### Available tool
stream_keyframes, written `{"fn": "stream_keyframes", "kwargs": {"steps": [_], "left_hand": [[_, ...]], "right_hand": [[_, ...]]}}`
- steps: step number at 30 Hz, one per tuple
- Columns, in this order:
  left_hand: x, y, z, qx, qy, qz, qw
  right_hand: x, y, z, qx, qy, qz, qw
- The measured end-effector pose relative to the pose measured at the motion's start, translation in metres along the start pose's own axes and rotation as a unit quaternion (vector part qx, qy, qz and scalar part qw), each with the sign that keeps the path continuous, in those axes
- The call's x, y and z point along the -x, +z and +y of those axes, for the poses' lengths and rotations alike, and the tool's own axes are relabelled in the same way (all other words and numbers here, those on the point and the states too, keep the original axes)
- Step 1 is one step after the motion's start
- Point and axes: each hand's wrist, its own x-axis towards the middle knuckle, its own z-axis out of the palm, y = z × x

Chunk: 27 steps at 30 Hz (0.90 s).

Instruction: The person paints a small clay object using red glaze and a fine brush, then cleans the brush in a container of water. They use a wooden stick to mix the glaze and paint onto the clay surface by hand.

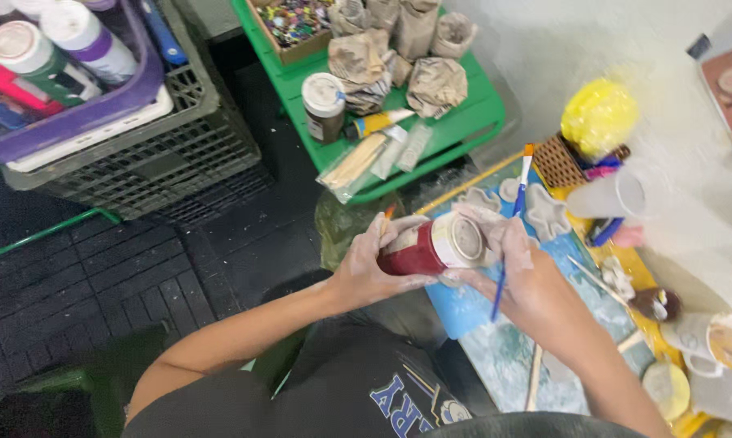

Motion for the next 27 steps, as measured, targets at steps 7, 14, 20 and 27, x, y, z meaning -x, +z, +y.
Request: {"fn": "stream_keyframes", "kwargs": {"steps": [7,14,20,27], "left_hand": [[-0.036,-0.091,-0.008,-0.129,0.172,0.259,0.942],[-0.100,-0.225,-0.072,-0.048,0.094,0.403,0.909],[-0.141,-0.276,-0.118,-0.150,0.152,0.391,0.895],[-0.156,-0.252,-0.164,-0.186,0.023,0.329,0.926]], "right_hand": [[-0.012,0.020,0.016,0.287,-0.307,0.089,0.903],[0.035,-0.006,0.090,0.025,-0.280,0.244,0.928],[0.049,-0.067,0.113,-0.057,-0.296,0.393,0.869],[0.082,-0.055,0.158,-0.114,-0.274,0.433,0.851]]}}
